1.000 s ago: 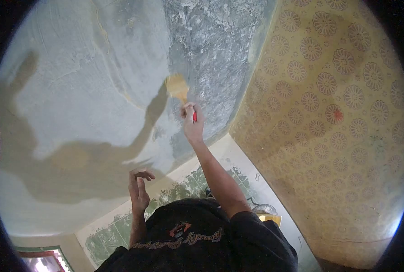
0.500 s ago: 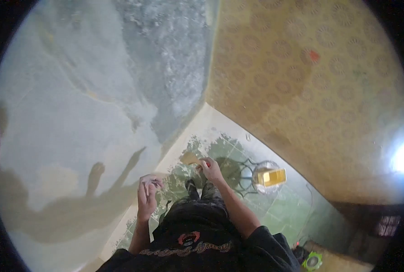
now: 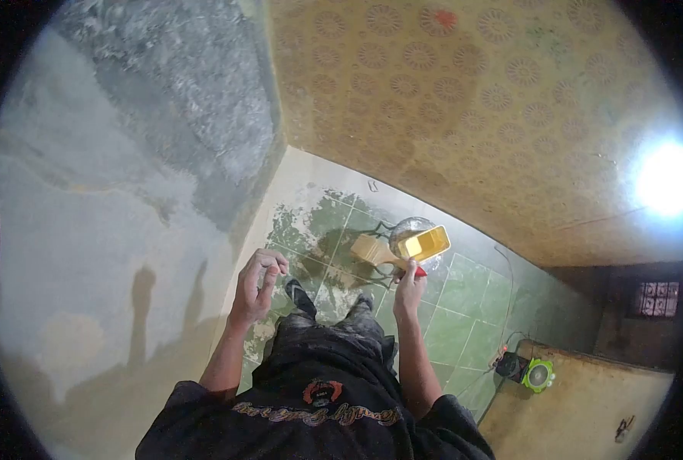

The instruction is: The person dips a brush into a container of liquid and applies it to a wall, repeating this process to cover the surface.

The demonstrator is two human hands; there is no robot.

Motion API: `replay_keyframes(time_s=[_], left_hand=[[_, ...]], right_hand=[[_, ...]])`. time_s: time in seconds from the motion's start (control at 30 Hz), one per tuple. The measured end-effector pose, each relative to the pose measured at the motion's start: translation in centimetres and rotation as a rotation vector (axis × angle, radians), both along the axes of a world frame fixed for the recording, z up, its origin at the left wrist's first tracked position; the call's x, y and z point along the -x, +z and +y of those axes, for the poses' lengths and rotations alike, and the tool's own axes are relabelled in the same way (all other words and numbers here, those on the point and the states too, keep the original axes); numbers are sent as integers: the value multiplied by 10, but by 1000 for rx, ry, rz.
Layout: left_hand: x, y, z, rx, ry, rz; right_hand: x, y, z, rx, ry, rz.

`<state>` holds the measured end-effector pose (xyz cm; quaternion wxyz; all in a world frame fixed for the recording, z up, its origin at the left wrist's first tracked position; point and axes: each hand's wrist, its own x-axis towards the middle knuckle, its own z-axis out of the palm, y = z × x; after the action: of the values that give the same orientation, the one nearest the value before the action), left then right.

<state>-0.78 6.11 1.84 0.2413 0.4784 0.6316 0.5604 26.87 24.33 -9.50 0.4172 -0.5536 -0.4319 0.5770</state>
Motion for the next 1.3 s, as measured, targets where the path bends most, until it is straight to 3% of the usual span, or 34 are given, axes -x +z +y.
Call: replay_keyframes(time_s=[0.13, 0.2, 0.37, 0.43, 0.63, 0.8, 0.9, 1.03, 1.13, 1.3], left_hand=[[-44, -6, 35, 68, -77, -46], [-69, -16, 55, 57, -101, 57], [-142, -38, 110, 107, -132, 100], [-177, -53, 135, 243, -108, 65], [-278, -188, 196, 493, -106, -208], [-339, -326, 237, 509, 96, -43], [-352, -358, 258, 561, 94, 132], [-357, -400, 274, 568, 95, 166], [-349, -427, 284, 569, 166, 263], [-340, -447, 294, 532, 130, 308]], right_hand=[[-66, -7, 31, -19, -151, 27], [-102, -10, 49, -31, -230, 3], [-188, -28, 110, -109, -171, -161], [-212, -39, 137, -101, -133, -210], [-249, -92, 198, -73, 61, -297], [-259, -146, 220, -59, 122, -338], [-255, -171, 223, -1, 122, -363], [-240, -212, 222, 21, 164, -518], [-217, -236, 228, -225, 333, -692], [-202, -273, 234, -274, 418, -819]])
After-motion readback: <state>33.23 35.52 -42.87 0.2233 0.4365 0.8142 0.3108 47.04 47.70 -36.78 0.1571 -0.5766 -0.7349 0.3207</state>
